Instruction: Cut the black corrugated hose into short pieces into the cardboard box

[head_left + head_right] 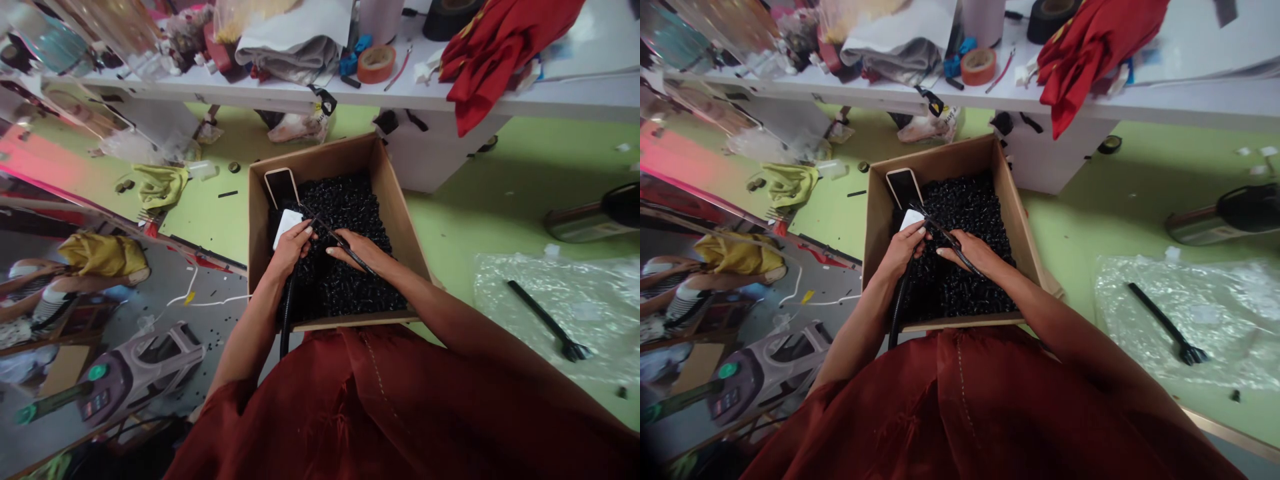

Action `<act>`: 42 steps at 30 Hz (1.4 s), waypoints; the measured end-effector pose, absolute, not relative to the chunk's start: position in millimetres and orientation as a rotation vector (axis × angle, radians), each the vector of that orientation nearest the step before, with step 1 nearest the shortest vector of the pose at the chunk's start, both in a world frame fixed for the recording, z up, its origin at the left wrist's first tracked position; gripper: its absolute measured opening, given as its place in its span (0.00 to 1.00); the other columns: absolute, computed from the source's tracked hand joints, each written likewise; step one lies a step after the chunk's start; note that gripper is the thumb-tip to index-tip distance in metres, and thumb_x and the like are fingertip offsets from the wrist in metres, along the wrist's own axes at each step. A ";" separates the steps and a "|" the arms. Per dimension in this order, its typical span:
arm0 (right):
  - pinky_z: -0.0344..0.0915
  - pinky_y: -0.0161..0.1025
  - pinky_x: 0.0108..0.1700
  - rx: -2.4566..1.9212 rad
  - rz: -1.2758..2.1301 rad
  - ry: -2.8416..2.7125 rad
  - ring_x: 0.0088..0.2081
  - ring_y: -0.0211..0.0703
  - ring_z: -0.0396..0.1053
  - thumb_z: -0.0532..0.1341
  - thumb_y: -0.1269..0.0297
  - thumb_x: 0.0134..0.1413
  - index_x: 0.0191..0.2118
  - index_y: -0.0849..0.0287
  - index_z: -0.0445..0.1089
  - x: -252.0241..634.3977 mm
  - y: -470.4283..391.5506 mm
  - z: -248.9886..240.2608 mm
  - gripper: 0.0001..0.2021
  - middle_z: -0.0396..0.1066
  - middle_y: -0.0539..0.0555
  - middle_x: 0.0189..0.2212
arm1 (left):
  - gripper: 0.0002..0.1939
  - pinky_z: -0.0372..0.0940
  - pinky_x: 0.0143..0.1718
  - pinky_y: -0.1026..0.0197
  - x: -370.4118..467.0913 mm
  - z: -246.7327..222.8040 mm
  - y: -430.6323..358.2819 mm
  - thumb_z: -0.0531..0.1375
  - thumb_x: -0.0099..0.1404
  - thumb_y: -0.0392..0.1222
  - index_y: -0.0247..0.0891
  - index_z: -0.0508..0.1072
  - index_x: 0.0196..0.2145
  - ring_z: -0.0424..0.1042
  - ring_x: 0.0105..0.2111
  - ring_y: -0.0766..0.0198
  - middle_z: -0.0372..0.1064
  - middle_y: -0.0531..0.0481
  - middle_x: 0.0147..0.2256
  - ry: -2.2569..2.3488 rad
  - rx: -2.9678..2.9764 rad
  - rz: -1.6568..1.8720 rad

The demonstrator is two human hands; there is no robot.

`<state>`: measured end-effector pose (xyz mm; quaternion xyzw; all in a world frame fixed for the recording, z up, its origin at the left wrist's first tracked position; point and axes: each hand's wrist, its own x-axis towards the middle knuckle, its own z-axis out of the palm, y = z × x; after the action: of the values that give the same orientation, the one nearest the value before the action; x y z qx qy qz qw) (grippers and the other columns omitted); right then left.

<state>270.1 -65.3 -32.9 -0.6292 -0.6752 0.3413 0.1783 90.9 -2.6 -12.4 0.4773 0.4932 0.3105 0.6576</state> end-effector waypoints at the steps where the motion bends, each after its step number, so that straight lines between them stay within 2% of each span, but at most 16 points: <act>1: 0.62 0.39 0.46 -1.777 0.970 -1.915 0.47 0.49 0.68 0.55 0.48 0.58 0.54 0.60 0.62 270.3 -65.3 -32.2 0.24 0.71 0.59 0.46 | 0.18 0.49 0.16 0.69 90.8 -12.7 -2.6 0.62 0.58 0.41 0.34 0.72 0.47 0.57 0.18 0.76 0.68 0.52 0.29 1.114 1.084 0.700; 10: 0.61 0.39 0.46 -1.769 0.898 -2.011 0.47 0.49 0.69 0.52 0.52 0.62 0.51 0.62 0.63 272.2 -66.3 -28.5 0.20 0.71 0.61 0.46 | 0.16 0.48 0.15 0.70 91.7 -15.1 -3.2 0.61 0.60 0.41 0.34 0.73 0.45 0.56 0.17 0.77 0.67 0.52 0.29 1.094 1.128 0.663; 18: 0.60 0.35 0.39 -1.850 0.910 -1.977 0.40 0.46 0.71 0.51 0.54 0.63 0.46 0.60 0.65 269.9 -69.2 -17.1 0.15 0.74 0.58 0.38 | 0.14 0.47 0.15 0.70 94.1 -10.8 -4.8 0.60 0.60 0.42 0.34 0.71 0.44 0.56 0.17 0.77 0.66 0.53 0.28 1.088 1.101 0.635; 26: 0.59 0.35 0.35 -1.898 0.836 -2.040 0.38 0.48 0.73 0.51 0.51 0.62 0.44 0.58 0.64 268.8 -69.7 -21.7 0.16 0.75 0.58 0.36 | 0.09 0.46 0.13 0.70 94.3 -14.8 -4.2 0.58 0.62 0.44 0.34 0.69 0.34 0.55 0.16 0.77 0.65 0.53 0.27 1.095 1.162 0.580; 32: 0.57 0.35 0.32 -2.017 0.812 -2.031 0.34 0.49 0.73 0.50 0.48 0.62 0.43 0.57 0.65 264.9 -70.1 -26.5 0.18 0.75 0.57 0.32 | 0.10 0.44 0.13 0.71 92.2 -16.7 -2.6 0.58 0.62 0.44 0.34 0.66 0.28 0.53 0.16 0.78 0.63 0.53 0.25 1.142 1.158 0.592; 35: 0.57 0.35 0.32 -2.043 0.798 -2.025 0.34 0.49 0.73 0.50 0.47 0.61 0.44 0.57 0.66 263.9 -69.6 -28.6 0.19 0.76 0.57 0.32 | 0.09 0.44 0.13 0.71 91.5 -16.8 -1.7 0.58 0.61 0.43 0.33 0.67 0.30 0.54 0.16 0.77 0.63 0.53 0.25 1.126 1.118 0.594; 39: 0.58 0.36 0.33 -2.076 0.754 -2.039 0.35 0.50 0.73 0.48 0.43 0.61 0.46 0.56 0.65 264.7 -68.9 -29.4 0.22 0.76 0.58 0.33 | 0.08 0.46 0.13 0.72 89.6 -13.7 1.4 0.57 0.58 0.37 0.33 0.69 0.37 0.56 0.16 0.77 0.66 0.51 0.28 1.068 0.967 0.627; 42: 0.59 0.37 0.33 -2.107 0.718 -2.050 0.35 0.52 0.74 0.46 0.42 0.61 0.48 0.57 0.64 266.4 -68.4 -28.6 0.24 0.76 0.59 0.34 | 0.08 0.45 0.13 0.72 86.6 -9.5 4.7 0.55 0.58 0.37 0.30 0.69 0.34 0.55 0.16 0.77 0.68 0.48 0.28 0.993 0.833 0.557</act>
<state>266.4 -68.4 -28.6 -0.6950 -0.6764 0.2368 0.0577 86.6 4.7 -9.5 0.3829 0.4564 0.2561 0.7612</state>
